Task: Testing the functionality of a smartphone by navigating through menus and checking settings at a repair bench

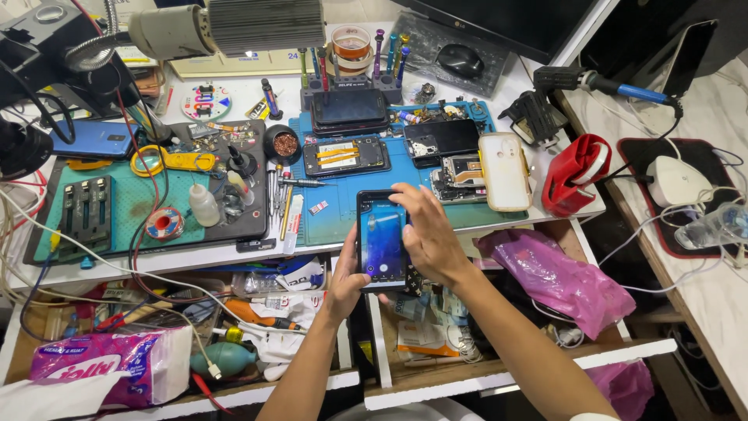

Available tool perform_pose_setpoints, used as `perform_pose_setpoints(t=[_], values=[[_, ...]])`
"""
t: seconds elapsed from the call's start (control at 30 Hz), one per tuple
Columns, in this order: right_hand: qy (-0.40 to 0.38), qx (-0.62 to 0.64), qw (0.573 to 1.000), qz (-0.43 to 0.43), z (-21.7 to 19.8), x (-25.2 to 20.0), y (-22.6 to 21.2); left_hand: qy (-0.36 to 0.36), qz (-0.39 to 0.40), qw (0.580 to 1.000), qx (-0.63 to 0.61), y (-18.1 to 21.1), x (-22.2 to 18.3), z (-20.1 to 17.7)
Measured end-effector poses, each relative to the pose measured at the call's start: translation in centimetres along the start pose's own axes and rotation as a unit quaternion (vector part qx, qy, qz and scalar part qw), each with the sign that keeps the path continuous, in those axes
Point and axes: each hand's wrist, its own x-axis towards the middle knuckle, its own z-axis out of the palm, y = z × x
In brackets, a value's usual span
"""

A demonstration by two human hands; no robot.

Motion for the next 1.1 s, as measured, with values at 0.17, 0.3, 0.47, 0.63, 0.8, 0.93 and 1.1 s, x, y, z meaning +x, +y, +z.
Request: perform_pose_setpoints(t=[0.17, 0.3, 0.47, 0.63, 0.8, 0.93, 1.1], values=[[0.061, 0.102, 0.993, 0.025, -1.1, -0.3, 0.4, 0.016, 0.024, 0.999, 0.019, 0.7, -0.3, 1.2], [0.094, 0.151, 0.982, 0.057, -2.0, -0.7, 0.0, 0.022, 0.024, 0.999, -0.011, 0.5, -0.4, 1.2], [0.172, 0.174, 0.967, 0.076, -1.0, -2.5, 2.5, 0.02, 0.005, 0.998, -0.052, -0.2, -0.1, -0.2], [0.3, 0.125, 0.943, 0.067, 3.9, -8.1, 8.4, 0.024, 0.029, 0.996, -0.075, 0.0, 0.2, -0.2], [0.298, 0.085, 0.949, 0.06, 4.8, -9.8, 4.4, 0.023, 0.028, 0.997, -0.068, -0.1, 0.2, -0.5], [0.282, 0.075, 0.956, 0.015, 5.6, -9.5, 2.8, 0.016, 0.022, 0.997, -0.068, -0.2, 0.5, -0.6], [0.265, 0.077, 0.961, -0.005, 6.1, -9.8, 3.2, 0.012, 0.023, 0.998, -0.061, -0.3, 0.4, -0.8]])
